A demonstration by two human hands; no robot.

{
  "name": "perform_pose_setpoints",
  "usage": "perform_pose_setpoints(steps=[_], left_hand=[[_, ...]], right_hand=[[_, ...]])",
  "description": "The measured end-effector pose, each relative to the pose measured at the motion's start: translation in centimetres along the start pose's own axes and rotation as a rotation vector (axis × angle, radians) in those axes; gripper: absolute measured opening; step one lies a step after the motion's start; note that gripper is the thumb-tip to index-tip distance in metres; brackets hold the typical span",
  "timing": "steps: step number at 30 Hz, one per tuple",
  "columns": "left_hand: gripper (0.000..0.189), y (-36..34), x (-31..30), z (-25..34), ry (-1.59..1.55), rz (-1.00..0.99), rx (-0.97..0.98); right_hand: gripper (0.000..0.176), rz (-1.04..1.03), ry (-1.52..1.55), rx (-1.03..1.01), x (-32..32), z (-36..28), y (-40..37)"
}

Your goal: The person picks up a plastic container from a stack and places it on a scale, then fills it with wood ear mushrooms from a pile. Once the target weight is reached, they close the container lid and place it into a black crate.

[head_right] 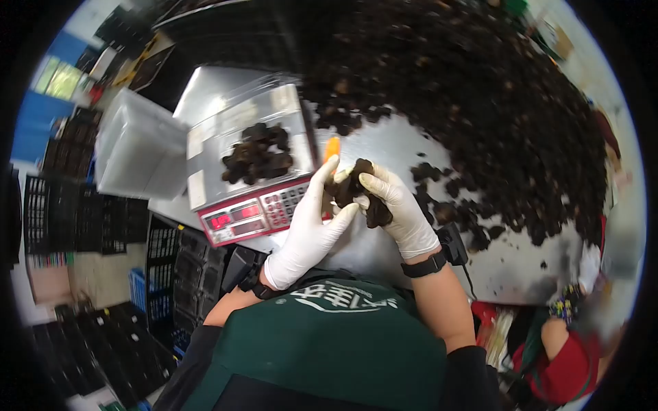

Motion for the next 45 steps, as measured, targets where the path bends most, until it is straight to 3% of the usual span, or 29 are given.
perform_pose_setpoints(steps=[1,5,6,7,9,11,12,14,15,17,18,21,24,27,29,33,35,38,41,43,45], left_hand=[[0.075,-0.2,-1.4,0.9,0.145,0.097,0.115],[0.057,-1.0,-8.7,3.1,0.241,0.371,0.199],[0.053,-1.3,-10.5,3.0,0.290,0.396,0.114],[0.049,-1.5,-12.2,2.8,0.333,0.410,0.035],[0.045,-2.0,-14.7,2.3,0.413,0.451,0.015],[0.047,-2.4,-17.1,-1.1,0.672,0.450,-0.016],[0.049,-2.5,-17.5,-1.6,0.727,0.377,-0.173],[0.054,-2.8,-18.1,-2.0,0.771,0.374,-0.045],[0.056,-3.0,-18.1,-1.5,0.707,0.397,-0.024],[0.061,-3.0,-17.8,0.6,0.622,0.500,-0.052],[0.059,-2.5,-18.0,1.2,0.729,0.514,0.081],[0.057,0.1,-16.1,3.0,0.696,0.289,0.117],[0.056,1.5,-15.6,-0.5,0.918,0.185,0.077],[0.050,1.0,-15.9,-1.2,0.947,0.321,0.058],[0.043,0.6,-15.7,-1.1,0.984,0.396,0.078],[0.036,0.9,-15.5,-0.8,1.000,0.336,0.086],[0.035,1.2,-16.4,-2.0,0.792,0.297,-0.168],[0.038,1.7,-17.2,-3.0,0.752,0.239,-0.181],[0.043,1.7,-15.9,-1.3,1.037,0.173,-0.082],[0.048,1.1,-15.8,0.0,0.982,0.146,-0.188],[0.050,0.5,-15.8,1.2,1.025,0.123,-0.177]], right_hand=[[0.033,-0.089,-0.026,-0.002,1.0,-0.7,1.7],[0.030,-0.072,-0.392,0.097,5.7,-2.3,9.6],[0.031,-0.113,-0.440,-0.098,6.7,-1.6,12.2],[0.030,-0.143,-0.726,-0.152,8.0,-2.2,13.6],[0.027,-0.155,-0.937,-0.236,7.7,0.0,16.8],[0.027,-0.105,-1.458,-0.345,6.3,1.8,17.7],[0.027,-0.101,-1.431,-0.339,5.8,2.0,17.5],[0.028,-0.154,-1.330,-0.323,4.9,2.1,17.8],[0.034,-0.216,-1.169,-0.177,5.3,0.9,17.5],[0.042,-0.300,-1.052,-0.138,4.5,0.3,17.4],[0.045,-0.341,-1.016,-0.076,4.7,-0.6,17.3],[0.041,-0.368,-0.986,-0.089,3.7,-0.8,17.6],[0.036,-0.173,-1.041,-0.074,2.8,-3.2,15.9],[0.028,0.018,-0.977,-0.049,-0.4,-5.8,11.6],[0.026,0.267,-1.064,-0.080,-6.5,-6.7,5.1],[0.024,0.735,-0.959,0.098,-12.4,-7.5,-8.0],[0.023,0.868,-1.050,0.078,-13.3,-7.8,-13.7],[0.023,0.920,-1.218,0.093,-12.5,-6.9,-17.6],[0.028,0.822,-1.398,0.177,-10.9,-4.3,-16.5],[0.034,0.738,-1.720,0.175,-8.8,-3.4,-14.6],[0.038,0.716,-1.712,0.240,-8.6,-2.6,-13.9]])
Point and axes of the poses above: each hand's wrist, its own y-axis towards the middle knuckle, its own x-axis out of the palm, z = x × y, the point moved 6 cm from there along y, towards the middle knuckle, and after that the axes turned 15 degrees about -z, right-handed, at the moved point
